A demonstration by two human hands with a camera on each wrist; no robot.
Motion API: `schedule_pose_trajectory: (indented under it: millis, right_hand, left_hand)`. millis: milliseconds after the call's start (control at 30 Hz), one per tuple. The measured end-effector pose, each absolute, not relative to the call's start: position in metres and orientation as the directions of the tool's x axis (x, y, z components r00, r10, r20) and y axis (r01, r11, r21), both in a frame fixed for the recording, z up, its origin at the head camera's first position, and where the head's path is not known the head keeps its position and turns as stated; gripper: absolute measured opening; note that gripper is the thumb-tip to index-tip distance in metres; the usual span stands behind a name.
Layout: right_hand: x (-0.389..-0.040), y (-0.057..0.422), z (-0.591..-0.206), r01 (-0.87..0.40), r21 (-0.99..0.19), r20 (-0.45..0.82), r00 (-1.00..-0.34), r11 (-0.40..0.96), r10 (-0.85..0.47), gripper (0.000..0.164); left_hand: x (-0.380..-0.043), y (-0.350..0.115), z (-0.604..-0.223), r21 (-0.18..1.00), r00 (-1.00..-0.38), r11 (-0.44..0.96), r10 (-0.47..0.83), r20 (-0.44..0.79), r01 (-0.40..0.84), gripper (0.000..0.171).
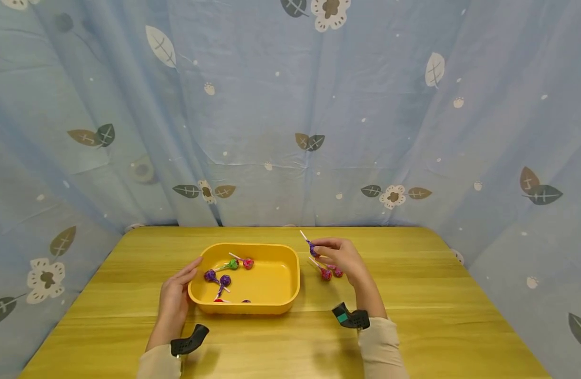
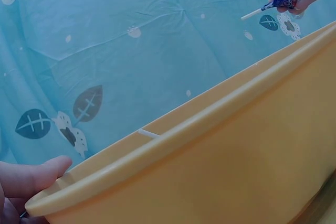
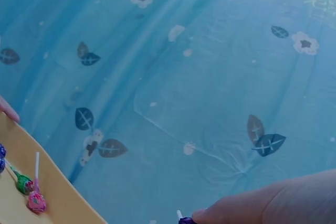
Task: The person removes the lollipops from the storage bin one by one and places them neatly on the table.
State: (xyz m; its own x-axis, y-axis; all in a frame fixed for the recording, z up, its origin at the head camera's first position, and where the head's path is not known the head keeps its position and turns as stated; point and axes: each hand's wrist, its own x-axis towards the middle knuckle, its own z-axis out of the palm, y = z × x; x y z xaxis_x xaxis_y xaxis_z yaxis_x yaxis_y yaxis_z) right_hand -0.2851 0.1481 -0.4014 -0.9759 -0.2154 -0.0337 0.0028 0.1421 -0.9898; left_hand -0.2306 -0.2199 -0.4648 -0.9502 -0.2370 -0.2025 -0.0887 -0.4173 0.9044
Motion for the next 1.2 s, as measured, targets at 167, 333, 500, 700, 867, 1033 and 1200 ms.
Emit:
schedule_pose_trajectory:
  millis: [167, 333, 500, 700, 867, 1033, 1200]
  right_hand:
    - [-0.284, 0.155, -0.4, 0.009, -0.987, -0.04, -0.981, 0.161, -0.19, 0.03]
    - [-0.287, 0.16, -0.4, 0.016, -0.989, -0.043, -0.984, 0.149, -0.175, 0.029]
    - [-0.289, 0.168, -0.403, 0.015, -0.991, -0.034, -0.989, 0.131, -0.147, 0.029]
    - [-0.29, 0.177, -0.407, 0.044, -0.992, -0.056, -0.993, 0.122, -0.102, 0.03]
    - [-0.292, 0.186, -0.41, 0.058, -0.99, -0.069, -0.995, 0.127, -0.077, 0.032]
    - [-0.295, 0.194, -0.415, 0.088, -0.987, -0.095, -0.994, 0.135, -0.045, 0.033]
    - [-0.297, 0.199, -0.421, 0.107, -0.979, -0.114, -0.993, 0.171, -0.033, 0.034]
  left_hand:
    - [-0.23, -0.22, -0.464, 0.903, -0.95, -0.42, -0.237, -0.205, -0.09, 0.033]
    - [-0.23, -0.221, -0.463, 0.902, -0.951, -0.423, -0.235, -0.203, -0.088, 0.034]
    - [-0.23, -0.222, -0.465, 0.901, -0.953, -0.424, -0.228, -0.198, -0.086, 0.033]
    - [-0.229, -0.222, -0.466, 0.904, -0.953, -0.418, -0.226, -0.199, -0.09, 0.033]
    - [-0.229, -0.223, -0.466, 0.901, -0.955, -0.425, -0.221, -0.197, -0.088, 0.033]
    - [-0.229, -0.222, -0.465, 0.902, -0.955, -0.423, -0.222, -0.2, -0.09, 0.034]
    - [-0.229, -0.221, -0.464, 0.903, -0.95, -0.421, -0.236, -0.203, -0.088, 0.032]
